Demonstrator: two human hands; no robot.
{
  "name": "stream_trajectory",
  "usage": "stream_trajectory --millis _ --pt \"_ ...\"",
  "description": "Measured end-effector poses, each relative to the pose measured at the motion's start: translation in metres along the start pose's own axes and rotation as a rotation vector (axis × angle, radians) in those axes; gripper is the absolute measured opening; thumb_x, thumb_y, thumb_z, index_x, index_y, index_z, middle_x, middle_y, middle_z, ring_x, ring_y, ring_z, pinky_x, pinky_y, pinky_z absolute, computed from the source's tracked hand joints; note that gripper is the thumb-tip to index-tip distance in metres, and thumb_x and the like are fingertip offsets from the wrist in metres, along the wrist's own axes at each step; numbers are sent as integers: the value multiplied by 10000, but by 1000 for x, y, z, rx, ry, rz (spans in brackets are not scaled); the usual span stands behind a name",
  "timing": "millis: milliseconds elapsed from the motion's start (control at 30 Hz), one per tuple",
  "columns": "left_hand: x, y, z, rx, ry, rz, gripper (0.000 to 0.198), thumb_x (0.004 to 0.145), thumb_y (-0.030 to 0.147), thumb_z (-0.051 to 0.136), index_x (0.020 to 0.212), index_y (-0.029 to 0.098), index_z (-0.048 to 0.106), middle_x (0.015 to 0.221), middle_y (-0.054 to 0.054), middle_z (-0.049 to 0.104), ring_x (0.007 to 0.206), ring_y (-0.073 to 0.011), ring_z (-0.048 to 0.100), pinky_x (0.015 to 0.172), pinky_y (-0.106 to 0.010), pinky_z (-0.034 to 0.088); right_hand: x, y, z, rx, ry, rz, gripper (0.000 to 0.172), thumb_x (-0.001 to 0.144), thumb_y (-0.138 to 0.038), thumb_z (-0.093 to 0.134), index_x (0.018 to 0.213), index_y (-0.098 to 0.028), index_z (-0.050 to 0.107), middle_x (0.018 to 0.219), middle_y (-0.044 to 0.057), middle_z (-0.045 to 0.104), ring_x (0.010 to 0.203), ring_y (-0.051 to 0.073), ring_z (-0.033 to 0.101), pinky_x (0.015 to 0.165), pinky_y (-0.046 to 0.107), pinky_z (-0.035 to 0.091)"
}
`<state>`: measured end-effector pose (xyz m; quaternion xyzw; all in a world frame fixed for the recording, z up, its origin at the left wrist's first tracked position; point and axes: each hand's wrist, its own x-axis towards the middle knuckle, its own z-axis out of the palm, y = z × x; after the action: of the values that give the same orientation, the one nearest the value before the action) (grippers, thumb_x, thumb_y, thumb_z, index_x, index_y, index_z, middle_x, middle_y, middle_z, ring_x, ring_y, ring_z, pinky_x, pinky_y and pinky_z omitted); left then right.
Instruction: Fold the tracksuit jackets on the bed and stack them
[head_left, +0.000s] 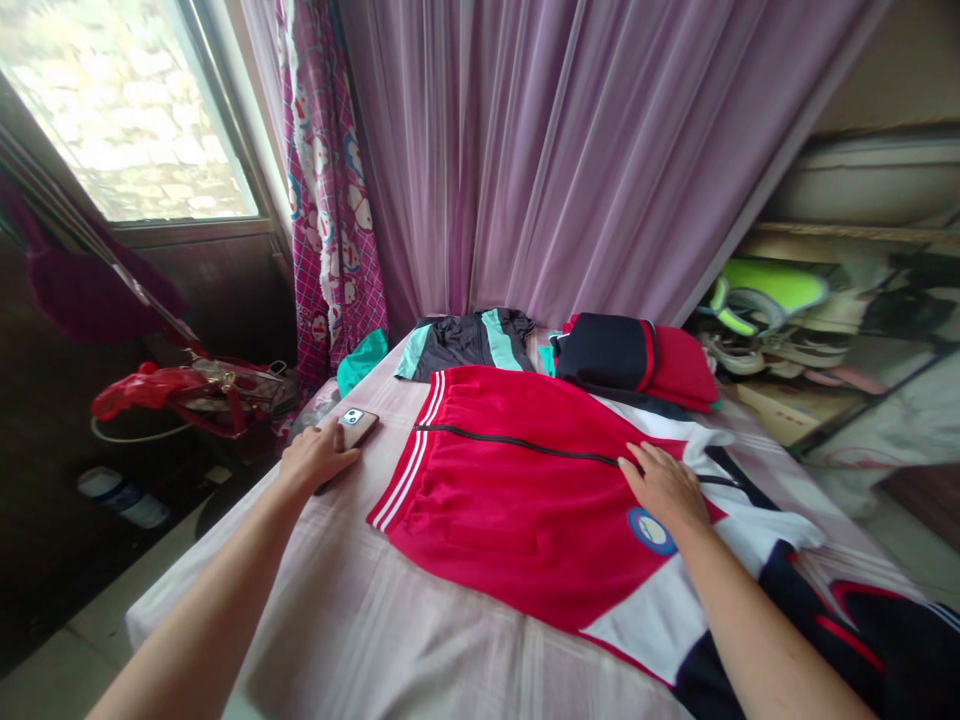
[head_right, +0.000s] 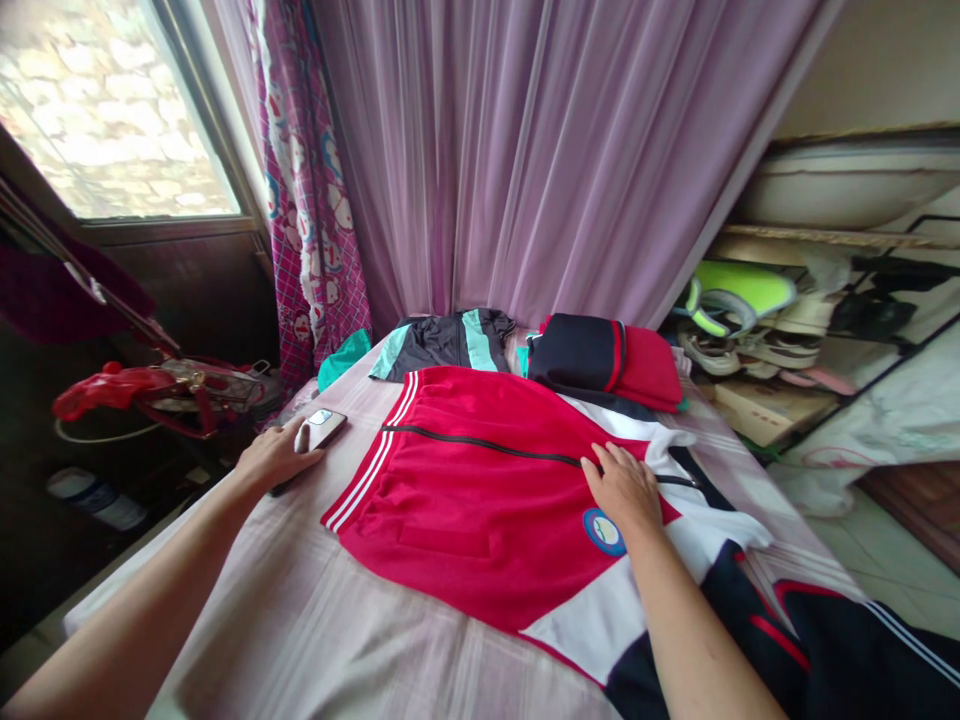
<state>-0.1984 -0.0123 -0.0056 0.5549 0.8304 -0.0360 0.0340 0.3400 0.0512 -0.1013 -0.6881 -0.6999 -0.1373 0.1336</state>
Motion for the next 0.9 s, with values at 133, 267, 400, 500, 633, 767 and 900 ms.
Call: stream_trajectory --millis 133,267,400,500,633,767,900 --pt "10 5 0 -8 -10 26 660 795 582 496 1339 210 470 1261 -188 599 1187 -370 566 867 -438 485 0 0 1 -5 0 6 503 947 -403 339 1283 -160 623 1354 143 606 1255 269 539 1030 453 415" --pt "10 -1 6 -12 16 25 680 806 638 463 1323 198 486 1291 -188 589 1207 -368 554 884 -449 487 0 0 0 12 -11 13 490 942 -395 357 1293 -171 616 1361 136 603 1258 270 534 1035 460 409" --pt "4 -7 13 -9 27 29 789 793 706 463 1390 190 449 1391 -208 528 1256 -394 516 920 -515 471 0 -1 -3 12 -30 24 500 941 -389 363 1311 -154 603 1373 144 593 1261 277 531 1042 462 404" --pt "-1 -1 16 -12 157 32 807 817 664 487 1464 192 387 1478 -220 450 1316 -407 464 971 -557 434 0 -3 -5 15 -42 31 511 945 -388 353 1323 -144 594 1381 147 586 1274 276 519 1053 464 396" --pt "-6 35 22 -108 330 275 596 913 540 431 1399 202 499 1470 -165 494 1318 -344 489 1042 -505 410 0 -4 -7 20 -60 43 508 945 -387 355 1328 -153 594 1396 144 574 1284 282 510 1076 486 376" --pt "-16 95 37 -256 324 678 517 955 495 402 1355 209 560 1403 -127 577 1295 -267 530 1091 -449 403 1 -7 -10 11 -73 44 508 950 -383 357 1333 -148 593 1401 148 570 1291 288 506 1075 481 382" --pt "-29 136 55 -213 252 731 587 950 547 404 1411 202 518 1507 -124 472 1428 -309 367 1156 -535 306 -2 -5 -14 -9 -102 13 516 960 -372 343 1362 -142 571 1424 158 549 1310 292 493 1078 478 378"
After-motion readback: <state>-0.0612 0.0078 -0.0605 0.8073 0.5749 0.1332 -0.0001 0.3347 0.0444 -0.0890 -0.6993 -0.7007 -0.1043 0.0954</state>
